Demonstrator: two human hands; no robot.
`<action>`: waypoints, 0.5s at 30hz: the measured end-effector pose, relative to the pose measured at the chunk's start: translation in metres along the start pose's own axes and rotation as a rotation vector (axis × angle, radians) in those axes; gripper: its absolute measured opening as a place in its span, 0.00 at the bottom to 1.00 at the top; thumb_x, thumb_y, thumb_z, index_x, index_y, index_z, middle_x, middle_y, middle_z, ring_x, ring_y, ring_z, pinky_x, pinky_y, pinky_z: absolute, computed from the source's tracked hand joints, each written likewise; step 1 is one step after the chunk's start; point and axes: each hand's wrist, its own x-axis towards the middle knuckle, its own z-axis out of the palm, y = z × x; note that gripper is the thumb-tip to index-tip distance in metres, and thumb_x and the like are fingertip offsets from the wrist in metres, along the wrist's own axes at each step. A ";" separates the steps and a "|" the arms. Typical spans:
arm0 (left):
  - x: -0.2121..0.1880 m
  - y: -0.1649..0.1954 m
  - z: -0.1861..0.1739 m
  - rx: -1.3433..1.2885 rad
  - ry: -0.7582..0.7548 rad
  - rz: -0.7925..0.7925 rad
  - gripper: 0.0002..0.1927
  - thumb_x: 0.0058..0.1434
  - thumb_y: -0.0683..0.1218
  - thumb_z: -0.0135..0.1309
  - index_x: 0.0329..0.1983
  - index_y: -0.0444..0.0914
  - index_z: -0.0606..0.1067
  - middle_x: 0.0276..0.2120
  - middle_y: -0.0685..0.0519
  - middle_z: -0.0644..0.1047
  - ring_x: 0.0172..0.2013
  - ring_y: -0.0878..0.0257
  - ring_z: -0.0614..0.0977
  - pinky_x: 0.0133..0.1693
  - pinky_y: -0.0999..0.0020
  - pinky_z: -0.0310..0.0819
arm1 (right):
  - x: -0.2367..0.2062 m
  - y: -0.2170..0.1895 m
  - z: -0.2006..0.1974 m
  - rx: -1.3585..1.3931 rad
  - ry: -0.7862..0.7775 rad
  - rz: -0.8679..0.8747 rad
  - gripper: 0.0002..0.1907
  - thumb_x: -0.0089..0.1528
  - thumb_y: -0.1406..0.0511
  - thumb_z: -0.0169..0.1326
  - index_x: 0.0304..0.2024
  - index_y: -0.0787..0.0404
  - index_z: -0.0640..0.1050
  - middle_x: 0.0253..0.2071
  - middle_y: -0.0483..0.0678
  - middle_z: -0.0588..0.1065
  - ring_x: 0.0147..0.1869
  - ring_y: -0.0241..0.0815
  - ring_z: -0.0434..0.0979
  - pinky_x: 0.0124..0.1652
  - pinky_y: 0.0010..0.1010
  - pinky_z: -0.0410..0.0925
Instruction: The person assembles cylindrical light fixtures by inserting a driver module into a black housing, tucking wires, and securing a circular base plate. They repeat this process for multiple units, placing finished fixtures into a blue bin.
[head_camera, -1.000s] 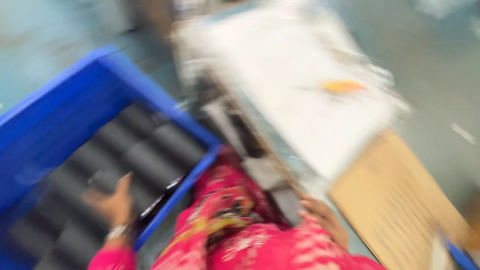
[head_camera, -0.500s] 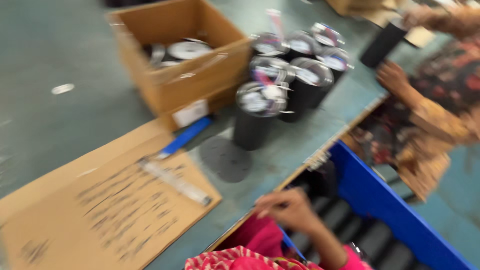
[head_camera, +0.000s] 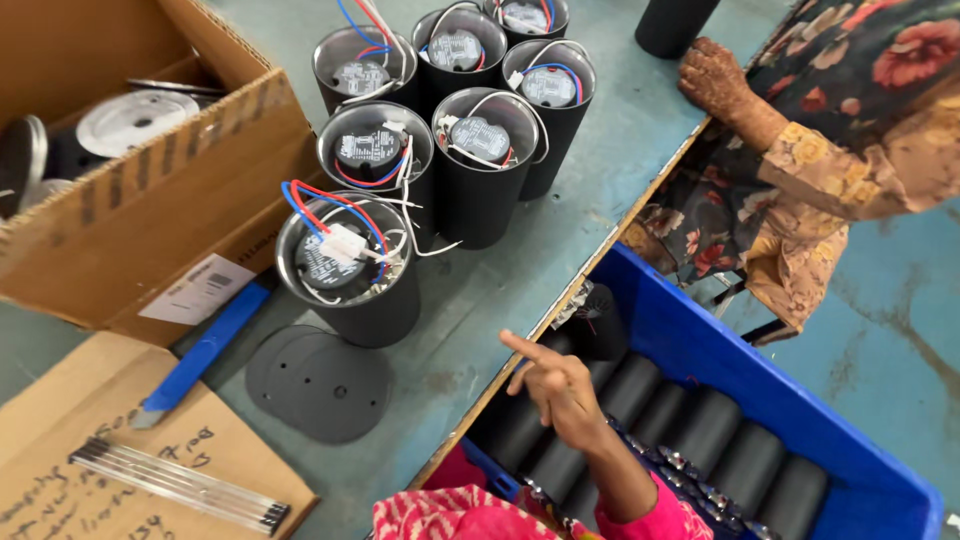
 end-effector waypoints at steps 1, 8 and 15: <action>0.007 0.011 0.001 0.012 -0.028 0.028 0.40 0.51 0.54 0.71 0.63 0.34 0.69 0.72 0.36 0.64 0.54 0.46 0.74 0.52 0.51 0.69 | 0.006 -0.013 -0.004 -0.022 -0.087 -0.110 0.49 0.68 0.36 0.39 0.66 0.76 0.69 0.12 0.37 0.64 0.18 0.30 0.65 0.39 0.37 0.75; 0.077 0.063 -0.035 -0.010 -0.122 0.226 0.35 0.51 0.52 0.71 0.60 0.37 0.74 0.71 0.37 0.66 0.50 0.47 0.78 0.48 0.51 0.74 | 0.015 -0.083 -0.044 -0.254 0.455 -0.706 0.51 0.63 0.31 0.34 0.78 0.45 0.36 0.21 0.50 0.74 0.21 0.44 0.75 0.38 0.46 0.77; 0.097 0.128 0.028 -0.593 0.050 0.376 0.36 0.48 0.51 0.72 0.59 0.36 0.73 0.70 0.35 0.65 0.61 0.41 0.76 0.56 0.53 0.74 | 0.025 -0.068 -0.067 1.314 0.223 0.240 0.42 0.74 0.42 0.38 0.80 0.59 0.50 0.25 0.46 0.71 0.25 0.38 0.67 0.43 0.35 0.70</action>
